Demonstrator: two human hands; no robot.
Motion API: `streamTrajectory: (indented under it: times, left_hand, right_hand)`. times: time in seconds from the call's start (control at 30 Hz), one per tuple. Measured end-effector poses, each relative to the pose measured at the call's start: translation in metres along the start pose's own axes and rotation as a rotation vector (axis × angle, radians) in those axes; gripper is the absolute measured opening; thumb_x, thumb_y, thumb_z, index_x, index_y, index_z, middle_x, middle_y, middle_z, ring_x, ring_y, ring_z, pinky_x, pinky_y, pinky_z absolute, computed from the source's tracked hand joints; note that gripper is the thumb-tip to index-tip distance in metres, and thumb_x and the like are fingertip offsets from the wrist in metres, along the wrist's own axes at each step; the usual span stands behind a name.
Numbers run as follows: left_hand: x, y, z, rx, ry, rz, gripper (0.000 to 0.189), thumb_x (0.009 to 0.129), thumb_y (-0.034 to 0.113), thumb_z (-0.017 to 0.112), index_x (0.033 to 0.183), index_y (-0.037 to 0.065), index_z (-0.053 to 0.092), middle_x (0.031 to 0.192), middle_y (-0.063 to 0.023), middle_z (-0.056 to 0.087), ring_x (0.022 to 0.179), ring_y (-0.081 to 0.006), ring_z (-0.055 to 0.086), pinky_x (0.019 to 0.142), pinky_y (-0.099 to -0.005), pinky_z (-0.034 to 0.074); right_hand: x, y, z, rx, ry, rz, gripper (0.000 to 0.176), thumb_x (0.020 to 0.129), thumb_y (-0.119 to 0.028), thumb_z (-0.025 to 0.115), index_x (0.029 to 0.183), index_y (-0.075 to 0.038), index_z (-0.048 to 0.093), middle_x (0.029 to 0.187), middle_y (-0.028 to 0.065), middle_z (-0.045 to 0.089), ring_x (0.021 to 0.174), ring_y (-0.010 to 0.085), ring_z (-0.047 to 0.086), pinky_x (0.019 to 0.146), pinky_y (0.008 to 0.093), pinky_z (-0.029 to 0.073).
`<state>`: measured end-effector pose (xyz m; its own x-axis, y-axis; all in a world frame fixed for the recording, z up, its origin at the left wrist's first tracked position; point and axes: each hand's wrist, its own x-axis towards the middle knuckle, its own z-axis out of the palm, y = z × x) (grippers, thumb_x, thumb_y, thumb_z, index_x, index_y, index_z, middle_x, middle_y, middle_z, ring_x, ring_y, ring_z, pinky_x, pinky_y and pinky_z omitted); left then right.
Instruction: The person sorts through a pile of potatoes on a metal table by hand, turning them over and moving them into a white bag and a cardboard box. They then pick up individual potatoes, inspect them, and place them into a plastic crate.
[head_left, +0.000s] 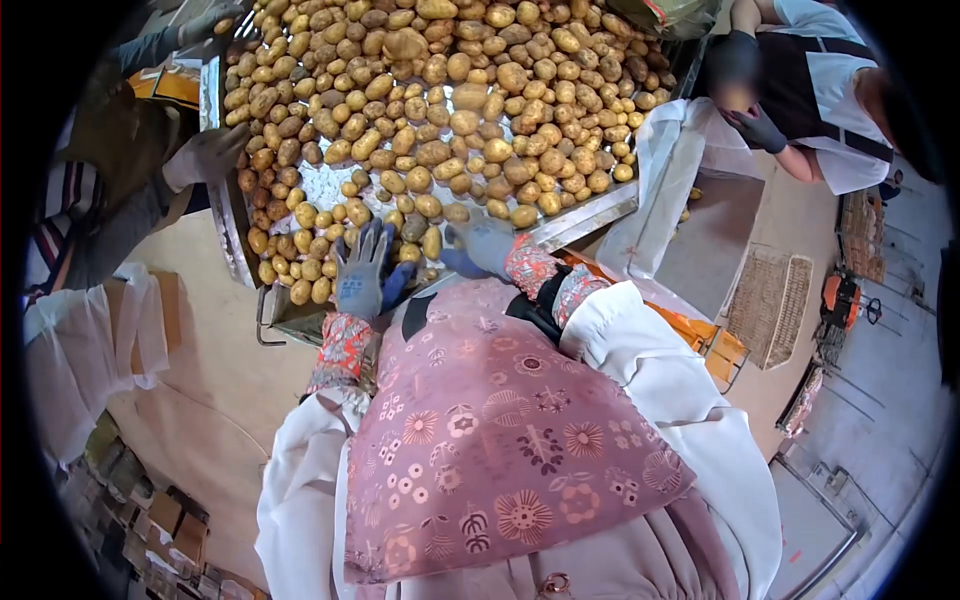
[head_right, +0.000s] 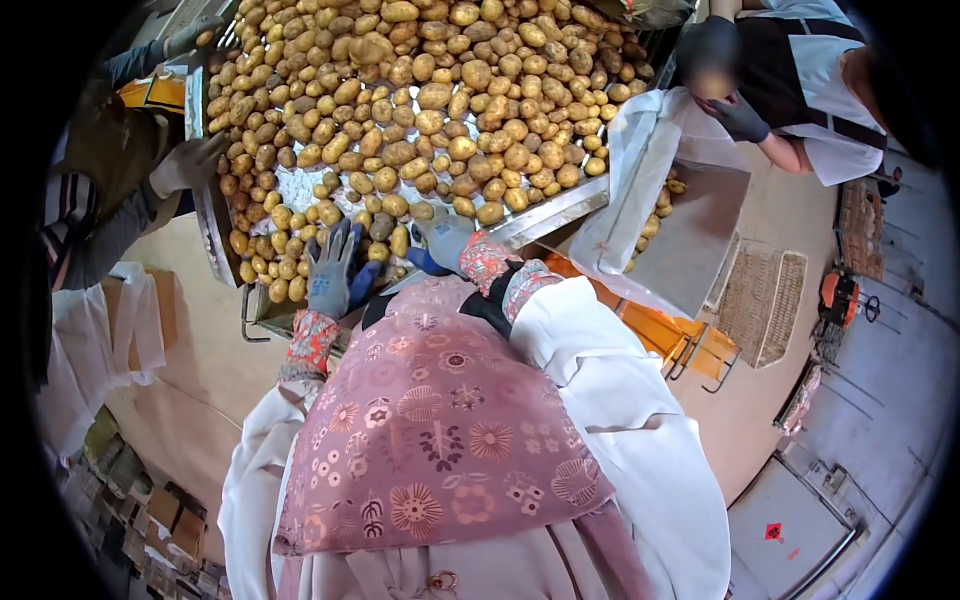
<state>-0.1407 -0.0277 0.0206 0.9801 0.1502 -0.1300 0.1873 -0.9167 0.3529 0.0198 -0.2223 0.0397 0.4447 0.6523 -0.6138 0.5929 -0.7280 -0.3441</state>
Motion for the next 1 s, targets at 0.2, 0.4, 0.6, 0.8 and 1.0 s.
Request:
streamTrajectory:
  times: [0.2,0.4,0.6,0.8,1.0]
  left_hand:
    - [0.02,-0.011,-0.018,-0.208,0.214,-0.061,0.047,0.095,0.027,0.056,0.137,0.007,0.054,0.142,-0.0186,0.051,0.131,-0.0354,0.047,0.109,-0.0501,0.035]
    - [0.137,0.013,-0.009,-0.388,0.064,0.148,0.043,0.098,0.024,0.05,0.137,0.007,0.052,0.143,-0.0177,0.05,0.125,-0.0419,0.049,0.104,-0.0482,0.042]
    - [0.123,0.063,0.028,0.108,-0.158,0.207,0.068,0.093,0.046,0.057,0.151,0.016,0.037,0.161,-0.0156,0.023,0.143,-0.0552,0.019,0.114,-0.0676,0.019]
    - [0.046,0.005,0.004,-0.261,-0.168,0.242,0.046,0.099,0.032,0.054,0.14,0.01,0.053,0.145,-0.0187,0.049,0.137,-0.0407,0.042,0.113,-0.0479,0.034]
    - [0.094,-0.004,-0.06,-0.529,0.105,-0.089,0.035,0.098,0.021,0.053,0.127,0.003,0.06,0.12,-0.0231,0.064,0.109,-0.0439,0.06,0.098,-0.0444,0.048]
  right_hand:
    - [0.005,0.03,-0.004,0.931,0.145,0.147,0.034,0.084,-0.027,0.073,0.106,-0.004,0.062,0.086,0.01,0.067,0.074,0.0233,0.063,0.065,0.0366,0.053]
    - [-0.026,0.107,-0.026,1.453,0.483,-0.426,0.043,0.09,0.006,0.062,0.129,-0.01,0.055,0.115,0.0102,0.059,0.104,0.0243,0.063,0.091,0.0407,0.055]
    - [0.037,0.108,-0.041,0.635,0.592,0.145,0.036,0.089,-0.019,0.062,0.124,-0.01,0.058,0.102,0.0171,0.065,0.093,0.0359,0.065,0.086,0.0426,0.053]
    - [0.044,0.062,-0.115,0.428,0.238,0.142,0.035,0.09,-0.025,0.06,0.124,-0.015,0.062,0.118,0.018,0.065,0.109,0.0373,0.063,0.095,0.0443,0.05]
    - [0.135,0.051,-0.164,-0.009,0.084,-0.03,0.077,0.087,-0.054,0.064,0.149,-0.017,0.037,0.129,0.0297,0.056,0.111,0.0443,0.062,0.095,0.0483,0.05]
